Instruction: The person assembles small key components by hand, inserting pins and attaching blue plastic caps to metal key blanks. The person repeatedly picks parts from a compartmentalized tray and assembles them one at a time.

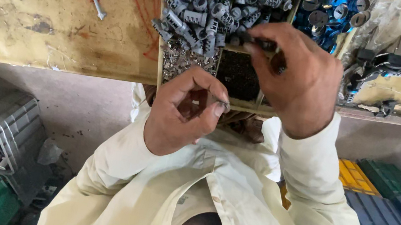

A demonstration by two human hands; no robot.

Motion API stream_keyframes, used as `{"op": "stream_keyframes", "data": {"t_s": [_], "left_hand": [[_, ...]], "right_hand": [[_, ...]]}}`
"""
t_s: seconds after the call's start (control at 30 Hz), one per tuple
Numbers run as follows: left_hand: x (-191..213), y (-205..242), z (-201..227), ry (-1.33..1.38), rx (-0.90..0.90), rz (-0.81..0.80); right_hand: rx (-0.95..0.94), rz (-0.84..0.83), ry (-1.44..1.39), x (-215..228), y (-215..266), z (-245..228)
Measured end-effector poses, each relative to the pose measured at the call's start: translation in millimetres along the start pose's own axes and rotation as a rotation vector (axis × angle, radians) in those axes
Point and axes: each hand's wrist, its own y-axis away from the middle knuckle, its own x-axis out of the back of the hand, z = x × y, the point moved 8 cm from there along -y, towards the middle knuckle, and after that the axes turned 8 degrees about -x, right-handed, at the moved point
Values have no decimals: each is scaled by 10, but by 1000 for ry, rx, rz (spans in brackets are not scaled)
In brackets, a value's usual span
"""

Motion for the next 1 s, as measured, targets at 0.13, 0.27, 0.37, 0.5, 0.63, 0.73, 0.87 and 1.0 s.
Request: {"op": "stream_keyframes", "data": {"t_s": [0.13,0.27,0.37,0.5,0.63,0.73,0.87,1.0], "left_hand": [[-80,-108,63,143,-48,-36],[-255,-156,-41,286,56,-142],[-304,-154,-57,288,32,-149],[-286,-133,-88,120,12,-120],[-244,-119,-142,22,28,-57],[-246,-127,-131,58,5,-56],[-200,-156,-167,9,83,-27],[-161,-182,-44,-376,23,41]], "right_hand": [[-284,-100,-585,97,342,278],[-312,-143,-857,-24,753,296],[-133,24,-544,34,899,276],[-78,27,-460,48,934,260],[-19,44,-291,129,881,151],[52,59,-151,175,846,42],[134,39,-90,230,801,-69],[161,19,-53,254,756,-111]]}}
